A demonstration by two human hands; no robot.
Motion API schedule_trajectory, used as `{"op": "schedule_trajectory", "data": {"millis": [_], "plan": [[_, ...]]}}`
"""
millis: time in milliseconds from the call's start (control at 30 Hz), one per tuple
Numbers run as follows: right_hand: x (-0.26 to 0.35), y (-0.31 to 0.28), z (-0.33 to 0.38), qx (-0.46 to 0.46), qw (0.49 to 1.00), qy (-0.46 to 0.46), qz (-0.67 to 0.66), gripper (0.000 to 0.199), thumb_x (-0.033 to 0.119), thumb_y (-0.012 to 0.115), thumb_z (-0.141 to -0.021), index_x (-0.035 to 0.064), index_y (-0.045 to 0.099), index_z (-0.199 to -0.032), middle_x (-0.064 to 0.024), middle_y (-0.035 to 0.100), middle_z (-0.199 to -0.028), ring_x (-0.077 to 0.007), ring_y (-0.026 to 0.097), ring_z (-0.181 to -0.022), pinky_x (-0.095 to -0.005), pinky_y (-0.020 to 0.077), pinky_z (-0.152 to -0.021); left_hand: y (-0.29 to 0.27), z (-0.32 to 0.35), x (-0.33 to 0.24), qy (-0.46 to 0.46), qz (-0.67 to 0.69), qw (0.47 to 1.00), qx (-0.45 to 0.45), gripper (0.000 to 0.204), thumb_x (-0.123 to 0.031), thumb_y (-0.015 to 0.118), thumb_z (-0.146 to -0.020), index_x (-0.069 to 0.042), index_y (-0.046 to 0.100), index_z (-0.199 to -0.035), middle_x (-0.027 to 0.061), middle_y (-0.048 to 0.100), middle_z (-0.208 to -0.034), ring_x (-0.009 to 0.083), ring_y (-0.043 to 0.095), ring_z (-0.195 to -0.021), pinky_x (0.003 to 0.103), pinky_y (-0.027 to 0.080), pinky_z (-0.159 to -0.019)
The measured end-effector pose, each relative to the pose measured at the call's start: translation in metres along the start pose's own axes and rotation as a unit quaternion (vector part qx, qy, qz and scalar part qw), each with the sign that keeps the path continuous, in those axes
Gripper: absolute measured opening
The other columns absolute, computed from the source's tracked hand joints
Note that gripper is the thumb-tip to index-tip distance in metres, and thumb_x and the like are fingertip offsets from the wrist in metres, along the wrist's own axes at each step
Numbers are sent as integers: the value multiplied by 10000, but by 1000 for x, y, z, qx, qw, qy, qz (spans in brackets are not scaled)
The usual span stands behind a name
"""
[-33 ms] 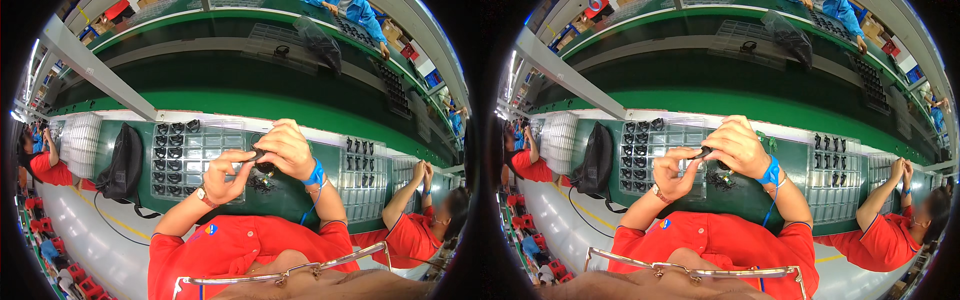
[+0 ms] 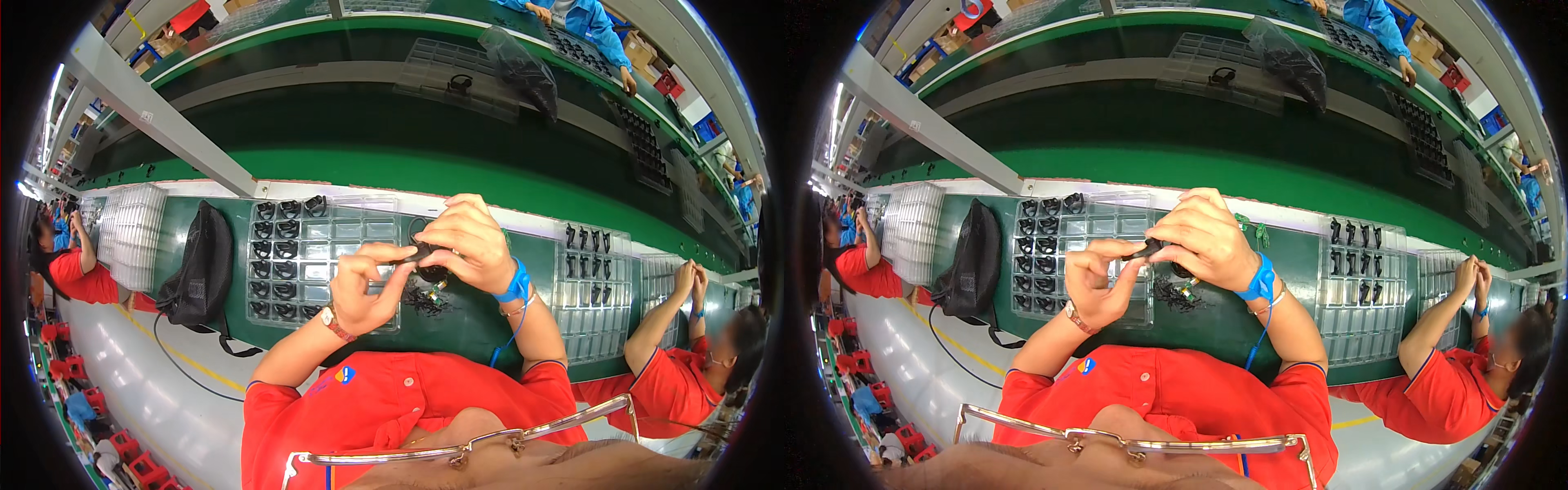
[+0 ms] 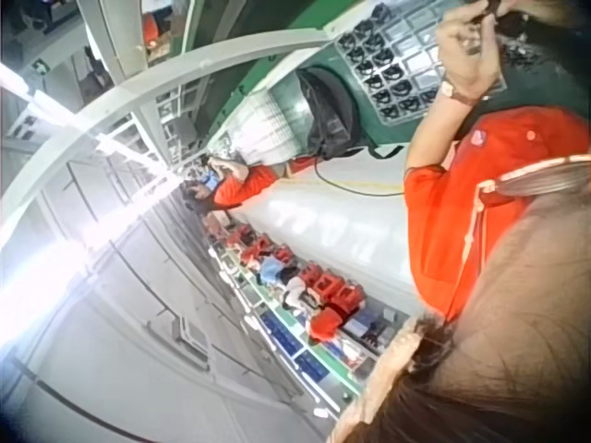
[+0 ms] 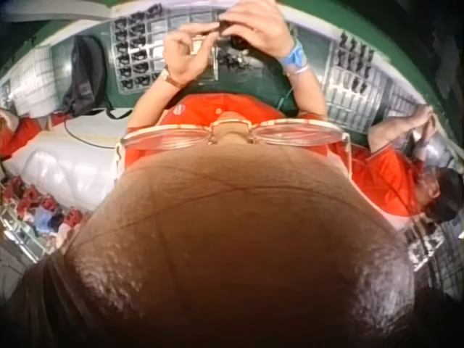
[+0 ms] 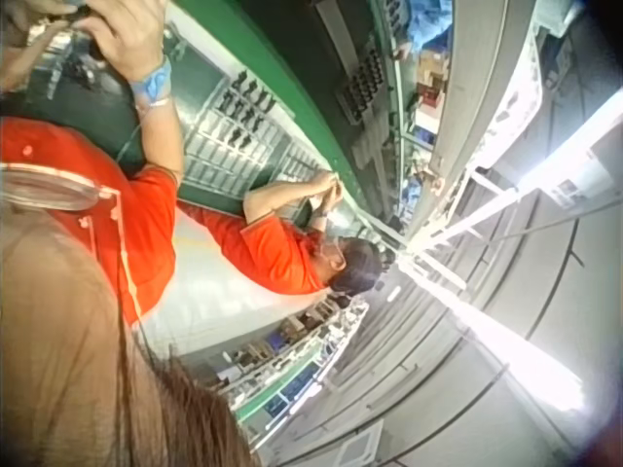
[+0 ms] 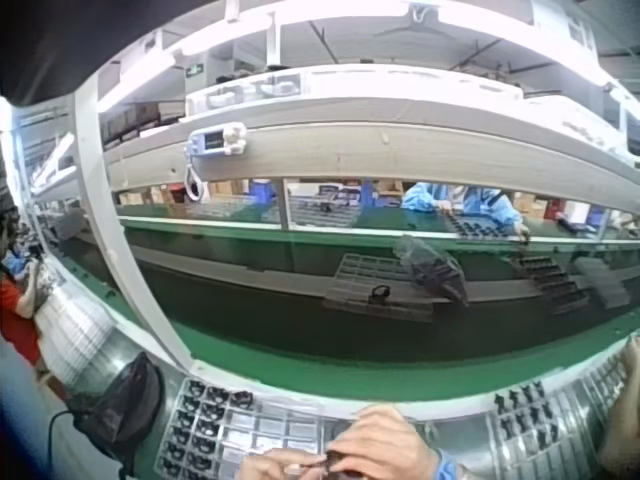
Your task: Assembling small electronic components onto printed circuit boards at a factory workstation.
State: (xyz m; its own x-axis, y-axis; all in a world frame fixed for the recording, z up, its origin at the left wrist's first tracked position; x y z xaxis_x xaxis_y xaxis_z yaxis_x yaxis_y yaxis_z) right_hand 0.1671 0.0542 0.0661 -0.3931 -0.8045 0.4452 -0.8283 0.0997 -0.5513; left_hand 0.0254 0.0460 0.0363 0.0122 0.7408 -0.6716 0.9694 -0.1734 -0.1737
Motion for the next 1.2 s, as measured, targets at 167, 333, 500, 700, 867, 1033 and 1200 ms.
{"op": "schedule_trajectory", "data": {"millis": [167, 333, 500, 700, 867, 1033, 1200], "plan": [[-3, -3, -1, -25, 997, 24, -73, 263, 131, 779, -680, 37, 693, -910, -79, 649, -809, -233, 599, -773, -409, 455, -806, -1, 0, 6, -59, 97, 993, -36, 386, 139, 617, -804, -37, 289, -906, 245, 598, -1009, 240, 662, -889, 300, 563, -736], [1, -2, 4, -53, 995, 46, -77, 239, 84, 767, -684, 27, 689, -903, -97, 648, -798, -244, 603, -757, -416, 461, -794, 0, 4, 7, -72, 89, 993, -34, 394, 143, 613, -803, -42, 284, -916, 238, 592, -999, 231, 658, -894, 301, 569, -755], [-20, 8, 4, 28, 985, 144, -88, 258, 124, 756, -720, 30, 673, -946, -100, 650, -896, -267, 590, -866, -369, 460, -812, 2, 6, 40, -255, 279, 921, -94, 348, 142, 573, -826, -38, 289, -915, 192, 584, -967, 222, 660, -843, 315, 585, -712], [-62, -36, 51, 119, 894, 381, 202, 164, 157, 717, -751, 13, 640, -775, -132, 639, -888, -326, 616, -830, -405, 485, -709, -6, 10, 59, -346, 302, 883, -97, 293, 123, 573, -828, -59, 349, -876, 198, 620, -935, 223, 669, -752, 328, 579, -686], [-51, -21, 94, 158, 869, 356, 304, 263, 197, 736, -724, 15, 585, -840, -139, 590, -840, -311, 597, -839, -401, 489, -712, -2, 14, 63, -369, 316, 869, -89, 270, 95, 582, -838, -63, 367, -885, 180, 626, -925, 219, 670, -759, 323, 576, -688], [-64, 1, 135, 156, 837, 344, 395, 266, 205, 728, -733, 46, 577, -882, -101, 548, -862, -271, 561, -856, -361, 469, -704, 2, 14, 65, -372, 327, 865, -81, 269, 90, 589, -837, -67, 377, -888, 162, 626, -918, 212, 667, -775, 320, 573, -685], [-64, 2, 146, 110, 869, 351, 331, 239, 109, 688, -767, 17, 568, -952, -131, 549, -870, -326, 557, -842, -397, 469, -741, 3, 16, 67, -365, 327, 868, -82, 267, 91, 588, -837, -68, 380, -890, 138, 619, -906, 208, 662, -795, 321, 575, -686]]}}
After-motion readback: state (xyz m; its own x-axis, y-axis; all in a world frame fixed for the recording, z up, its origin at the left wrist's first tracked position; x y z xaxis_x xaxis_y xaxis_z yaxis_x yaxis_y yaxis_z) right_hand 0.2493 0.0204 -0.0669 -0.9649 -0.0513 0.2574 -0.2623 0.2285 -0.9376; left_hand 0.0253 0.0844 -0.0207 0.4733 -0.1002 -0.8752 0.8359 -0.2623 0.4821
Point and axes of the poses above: each hand's wrist, its own z-axis away from the middle knuckle, its own y-axis out of the palm, x = y × z, the point moved 9 cm from there along -z, towards the middle knuckle
